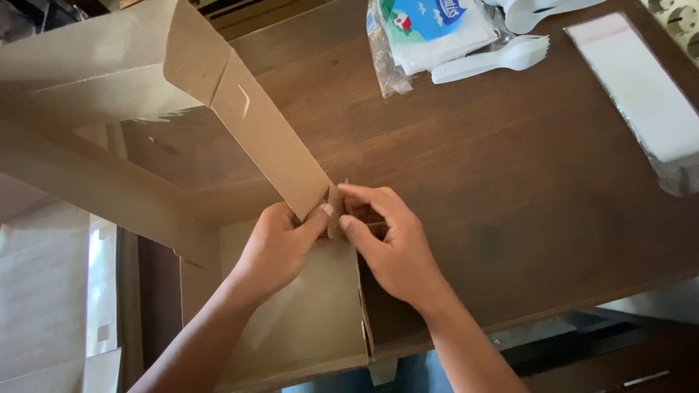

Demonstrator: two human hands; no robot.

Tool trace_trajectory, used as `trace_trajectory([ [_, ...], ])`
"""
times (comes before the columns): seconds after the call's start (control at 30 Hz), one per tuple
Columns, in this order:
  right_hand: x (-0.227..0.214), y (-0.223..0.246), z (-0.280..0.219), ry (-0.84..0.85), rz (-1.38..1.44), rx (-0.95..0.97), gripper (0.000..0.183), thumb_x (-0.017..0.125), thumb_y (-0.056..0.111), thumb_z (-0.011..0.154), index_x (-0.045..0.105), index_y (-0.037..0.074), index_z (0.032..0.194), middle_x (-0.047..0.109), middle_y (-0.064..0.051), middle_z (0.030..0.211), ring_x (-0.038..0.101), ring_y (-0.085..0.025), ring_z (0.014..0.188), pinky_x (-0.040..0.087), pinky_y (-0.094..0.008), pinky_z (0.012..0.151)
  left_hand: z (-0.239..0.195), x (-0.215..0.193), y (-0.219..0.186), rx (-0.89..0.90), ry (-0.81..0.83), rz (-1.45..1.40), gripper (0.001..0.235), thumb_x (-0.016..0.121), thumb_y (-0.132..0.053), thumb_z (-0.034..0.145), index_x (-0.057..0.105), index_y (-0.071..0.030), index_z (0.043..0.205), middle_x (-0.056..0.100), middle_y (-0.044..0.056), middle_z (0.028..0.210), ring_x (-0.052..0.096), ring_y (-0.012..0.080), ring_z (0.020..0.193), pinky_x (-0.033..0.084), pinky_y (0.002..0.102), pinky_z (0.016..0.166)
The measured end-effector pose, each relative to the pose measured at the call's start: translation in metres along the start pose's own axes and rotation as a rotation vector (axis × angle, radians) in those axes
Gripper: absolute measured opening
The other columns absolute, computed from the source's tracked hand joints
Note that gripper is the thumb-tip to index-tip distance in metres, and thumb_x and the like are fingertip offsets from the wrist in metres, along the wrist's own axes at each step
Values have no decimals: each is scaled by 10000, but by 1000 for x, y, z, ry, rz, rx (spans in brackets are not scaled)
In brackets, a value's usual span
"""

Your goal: The person assembles a flat-packed cardboard box by folding the side flaps and tucking tabs into slots to form the box structure. They then fold and secure the top flaps to complete the assembly.

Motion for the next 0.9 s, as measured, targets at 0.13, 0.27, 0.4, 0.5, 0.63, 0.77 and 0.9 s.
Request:
trace_trajectory([
  [0.13,-3,7,2,-30,43,62,573,650,143,913,559,104,1478,659,-179,1088,644,-272,1013,572,-454,860,-7,-2,-10,17,-21,-40,248,603,-205,995,771,-26,962,640,113,708,571,169,636,470,279,601],
  [0.27,-4,7,9,-58,65,171,627,640,114,887,502,64,1497,660,-140,974,621,-224,896,546,-378,778,0,2,-5,40,12,-119,249,623,-193,991,747,18,1037,682,149,811,636,206,750,539,330,697],
  [0.4,-3,8,14,-72,80,264,617,635,73,870,525,66,1477,669,-95,900,599,-160,807,529,-317,720,12,2,22,21,19,-182,299,634,-187,991,715,77,1104,741,224,956,739,285,906,601,419,841],
  [0.5,-1,3,16,-91,142,274,620,618,22,843,542,32,1458,691,-130,910,598,-174,782,528,-293,671,7,0,12,44,26,-161,342,630,-216,989,683,86,1140,723,240,979,745,293,933,618,415,826],
  [0.63,2,-2,18,-103,166,263,597,588,17,847,544,17,1442,665,-121,907,547,-155,772,481,-269,648,-7,0,-12,42,47,-184,391,623,-235,989,662,94,1197,689,200,984,703,265,942,613,415,835],
  [0.77,5,-3,20,-126,197,308,558,582,41,845,577,54,1403,696,-113,910,538,-136,744,474,-254,626,-1,0,-3,-15,6,-104,361,630,-255,973,704,69,1115,705,207,962,737,275,924,632,408,802],
  [0.9,7,5,19,-136,212,299,539,564,23,852,585,33,1390,699,-127,898,531,-145,740,469,-261,644,12,2,14,26,-11,-95,291,615,-214,997,715,54,1055,659,159,825,660,195,712,592,321,636],
])
Point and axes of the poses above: each hand's wrist, its own z-axis towards the middle knuckle, its own x-axis out of the palm, y = z × x, the point moved 3 cm from there along z, towards the middle knuckle
